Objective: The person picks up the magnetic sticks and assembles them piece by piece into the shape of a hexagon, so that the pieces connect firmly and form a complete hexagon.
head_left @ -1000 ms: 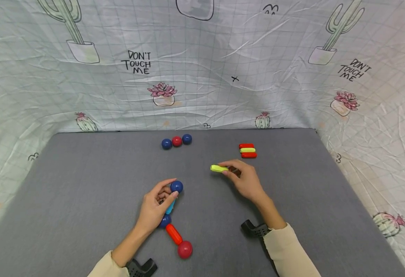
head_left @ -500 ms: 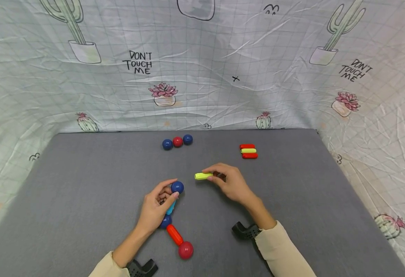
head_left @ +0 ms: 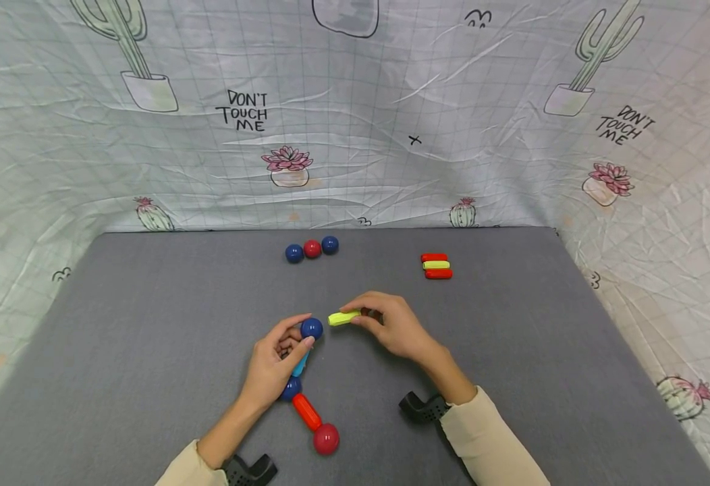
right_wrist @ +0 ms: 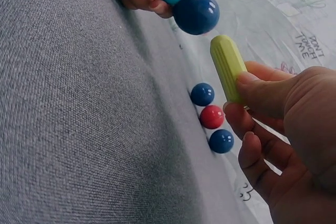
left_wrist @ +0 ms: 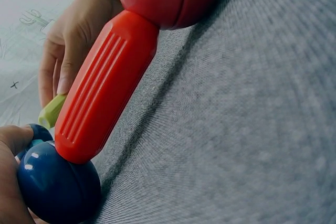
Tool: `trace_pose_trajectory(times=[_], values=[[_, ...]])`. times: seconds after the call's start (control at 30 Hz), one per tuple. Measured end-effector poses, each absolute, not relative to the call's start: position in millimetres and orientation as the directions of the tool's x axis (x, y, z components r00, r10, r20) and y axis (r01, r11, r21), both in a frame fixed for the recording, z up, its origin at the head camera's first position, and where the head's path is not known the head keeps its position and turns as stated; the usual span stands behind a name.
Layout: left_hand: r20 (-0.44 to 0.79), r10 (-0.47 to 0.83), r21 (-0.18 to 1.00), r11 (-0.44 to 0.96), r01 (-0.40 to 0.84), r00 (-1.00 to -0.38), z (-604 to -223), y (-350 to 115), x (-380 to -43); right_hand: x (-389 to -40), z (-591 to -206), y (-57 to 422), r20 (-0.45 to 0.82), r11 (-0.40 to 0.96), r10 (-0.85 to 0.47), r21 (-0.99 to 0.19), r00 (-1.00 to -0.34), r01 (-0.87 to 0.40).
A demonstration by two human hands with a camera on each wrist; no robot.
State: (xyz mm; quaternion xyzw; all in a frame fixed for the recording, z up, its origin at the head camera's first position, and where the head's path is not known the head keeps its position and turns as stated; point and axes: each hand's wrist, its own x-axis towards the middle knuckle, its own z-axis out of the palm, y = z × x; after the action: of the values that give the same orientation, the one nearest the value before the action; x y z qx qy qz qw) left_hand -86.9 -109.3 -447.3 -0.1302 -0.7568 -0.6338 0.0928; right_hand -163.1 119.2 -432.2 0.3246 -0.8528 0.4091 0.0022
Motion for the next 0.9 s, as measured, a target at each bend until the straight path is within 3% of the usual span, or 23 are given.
trace_pose_trajectory(times=[0.9], values=[[0.314,0.093,0.936,0.134,0.325,-0.945,-451.8,-110.0,-87.1,-163.5,-431.5,105.3,0.288,0.406,-0.59,-0.702,-0.754,-0.586]])
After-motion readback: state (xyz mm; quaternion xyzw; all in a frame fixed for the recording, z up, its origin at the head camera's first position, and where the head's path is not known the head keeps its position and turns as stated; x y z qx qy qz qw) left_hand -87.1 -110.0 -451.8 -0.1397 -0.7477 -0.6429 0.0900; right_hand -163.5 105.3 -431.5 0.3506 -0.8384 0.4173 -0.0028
